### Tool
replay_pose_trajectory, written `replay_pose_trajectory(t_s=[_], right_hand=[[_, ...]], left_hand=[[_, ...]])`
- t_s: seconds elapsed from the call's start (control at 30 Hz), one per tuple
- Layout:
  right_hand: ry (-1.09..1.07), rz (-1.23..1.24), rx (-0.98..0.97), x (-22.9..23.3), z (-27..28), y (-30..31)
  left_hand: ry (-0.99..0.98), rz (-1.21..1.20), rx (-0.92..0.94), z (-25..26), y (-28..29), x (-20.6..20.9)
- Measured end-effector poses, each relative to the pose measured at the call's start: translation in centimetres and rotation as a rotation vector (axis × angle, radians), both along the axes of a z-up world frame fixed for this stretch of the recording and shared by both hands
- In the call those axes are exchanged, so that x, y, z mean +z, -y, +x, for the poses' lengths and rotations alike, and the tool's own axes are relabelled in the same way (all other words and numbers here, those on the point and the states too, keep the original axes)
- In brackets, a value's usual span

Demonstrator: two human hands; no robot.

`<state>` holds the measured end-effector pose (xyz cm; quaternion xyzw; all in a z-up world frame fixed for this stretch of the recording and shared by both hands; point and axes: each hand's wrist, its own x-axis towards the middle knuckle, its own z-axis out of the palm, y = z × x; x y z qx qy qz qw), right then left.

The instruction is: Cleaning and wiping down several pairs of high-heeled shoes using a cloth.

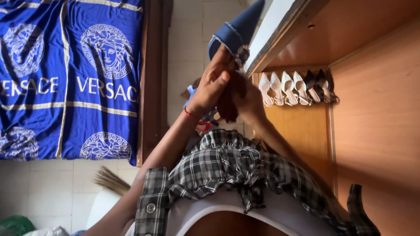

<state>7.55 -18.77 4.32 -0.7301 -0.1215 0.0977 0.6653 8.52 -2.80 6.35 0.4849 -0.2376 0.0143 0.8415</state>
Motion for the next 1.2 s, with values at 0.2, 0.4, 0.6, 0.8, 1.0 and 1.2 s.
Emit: replay_pose_trajectory(t_s=[0.2, 0.4, 0.6, 0.8, 1.0, 1.2], right_hand=[[0.273, -0.432, 0.492, 1.6, -1.0, 2.3], [0.541, -0.165, -0.033, 0.6, 3.8, 4.6], [0.598, -0.144, -0.221, 0.5, 0.5, -2.7], [0.594, -0.334, 0.334, -0.6, -0.2, 4.1], [0.111, -0.112, 0.088, -1.6, 2.8, 8.2], [0.933, -0.268, -0.197, 5.1, 1.9, -0.7]], left_hand=[[0.005, -0.178, 0.212, 3.2, -2.4, -3.1], [-0.019, -0.668, 0.082, 3.1, -4.2, -4.2], [-0.132, -0.773, -0.011, 2.5, -0.7, -2.3], [-0.122, -0.902, -0.013, 2.3, -4.7, -3.3], [-0.276, -0.882, -0.058, 0.9, -4.0, -4.5], [-0.273, -0.717, -0.270, 0.6, 1.3, -5.4]])
